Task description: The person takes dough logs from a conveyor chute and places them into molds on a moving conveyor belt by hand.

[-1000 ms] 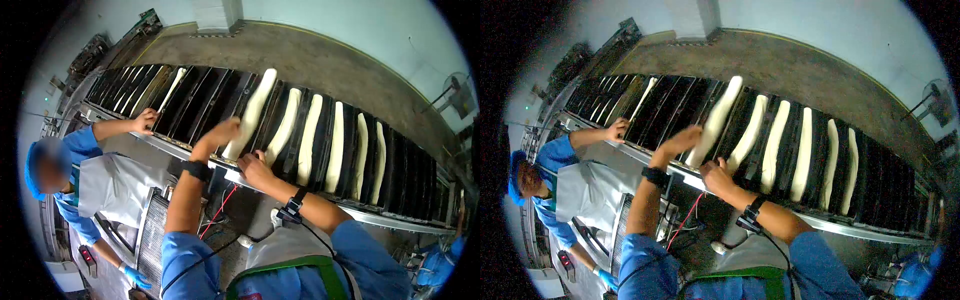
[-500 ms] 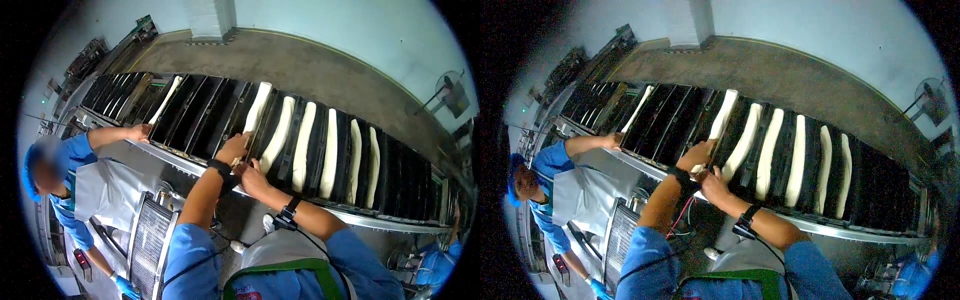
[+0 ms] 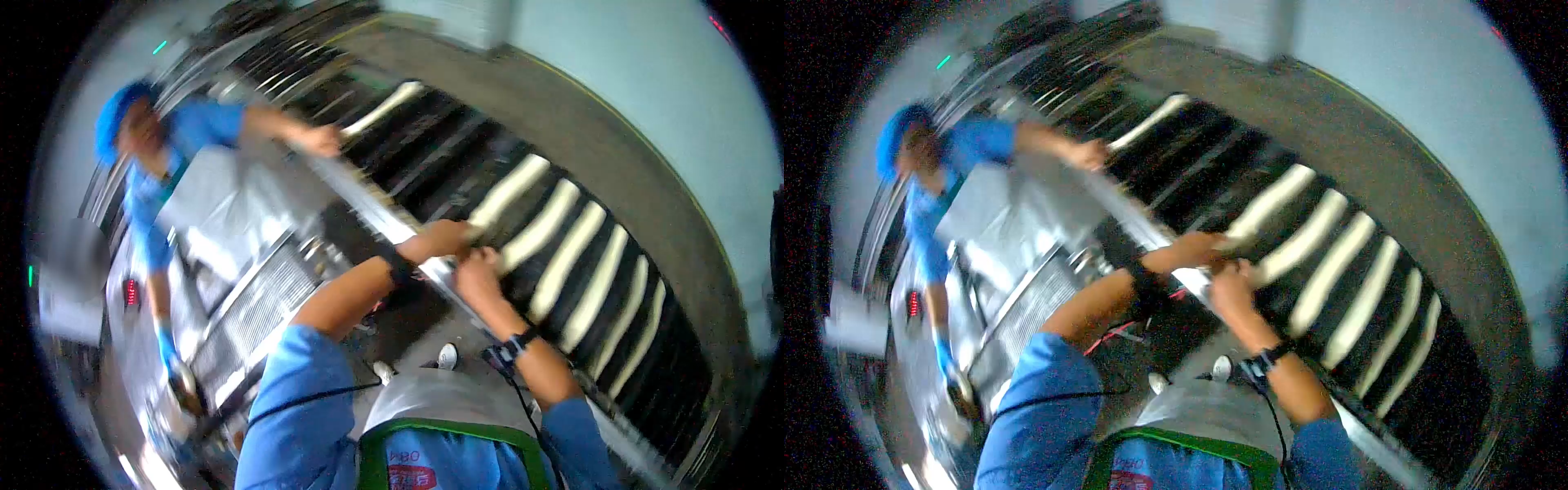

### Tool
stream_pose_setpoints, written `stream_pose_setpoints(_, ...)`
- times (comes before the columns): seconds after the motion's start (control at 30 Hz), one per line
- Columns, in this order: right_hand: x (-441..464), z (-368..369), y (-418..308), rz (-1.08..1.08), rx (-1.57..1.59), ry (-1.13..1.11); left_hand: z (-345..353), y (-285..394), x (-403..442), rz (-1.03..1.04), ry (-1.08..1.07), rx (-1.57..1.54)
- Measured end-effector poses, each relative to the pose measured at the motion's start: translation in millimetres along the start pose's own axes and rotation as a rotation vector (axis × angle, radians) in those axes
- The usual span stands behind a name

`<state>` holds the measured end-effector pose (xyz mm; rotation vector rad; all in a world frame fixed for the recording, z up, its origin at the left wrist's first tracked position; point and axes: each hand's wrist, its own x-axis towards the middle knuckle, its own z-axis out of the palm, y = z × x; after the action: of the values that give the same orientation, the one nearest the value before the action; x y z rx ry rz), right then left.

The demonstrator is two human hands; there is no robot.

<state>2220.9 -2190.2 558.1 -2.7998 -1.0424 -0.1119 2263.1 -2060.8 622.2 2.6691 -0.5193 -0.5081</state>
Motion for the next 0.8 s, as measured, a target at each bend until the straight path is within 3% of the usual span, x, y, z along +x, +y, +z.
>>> stream_pose_setpoints(0.03, 1.4, -11.6, -4.0, -0.052, -0.02, 0.113, 6.2, -12.0, -8.9, -0.07, 0.022, -0.06)
stream_pose_setpoints(0.07, 3.5, -0.7, 1.5, -0.049, -0.016, 0.129, 40.5, -45.9, -1.7, 0.111, 0.192, 0.007)
stream_pose_setpoints(0.1, 3.0, -13.5, -0.7, -0.041, -0.013, 0.057, 33.8, -43.4, -24.7, 0.153, 0.28, -0.142)
stream_pose_setpoints(0.17, 3.0, -21.5, -7.7, -0.021, 0.081, 0.126, 27.8, -49.1, -86.0, 0.046, 0.51, -0.192)
stream_pose_setpoints(0.3, 9.5, -20.8, -15.4, 0.04, -0.041, 0.024, 43.5, -84.2, -228.8, -0.234, 0.652, -0.389)
stream_pose_setpoints(0.37, 19.7, -13.9, -13.0, 0.13, -0.083, -0.103, 76.7, -112.3, -293.7, -0.423, 0.722, -0.565)
stream_pose_setpoints(0.47, 18.4, -10.9, -11.3, 0.113, -0.098, -0.007, 133.7, -154.2, -397.8, -0.621, 0.931, -0.971)
stream_pose_setpoints(0.53, 22.1, -5.1, -11.9, 0.131, -0.111, 0.005, 156.1, -157.2, -467.3, -0.833, 1.125, -0.881)
stream_pose_setpoints(0.57, 22.1, -10.1, -15.3, 0.173, -0.133, -0.022, 169.4, -160.7, -496.6, -0.972, 1.182, -1.038)
stream_pose_setpoints(0.63, 23.7, 9.9, 8.9, 0.131, -0.15, 0.027, 205.0, -173.8, -548.9, -0.953, 1.428, -1.288)
stream_pose_setpoints(0.7, 25.2, 0.8, -0.1, 0.173, -0.107, 0.014, 213.4, -163.8, -579.4, -0.977, 1.634, -1.214)
stream_pose_setpoints(0.8, 25.0, -10.9, -8.3, 0.188, -0.116, -0.011, 223.3, -169.6, -612.0, -1.121, 1.694, -1.202)
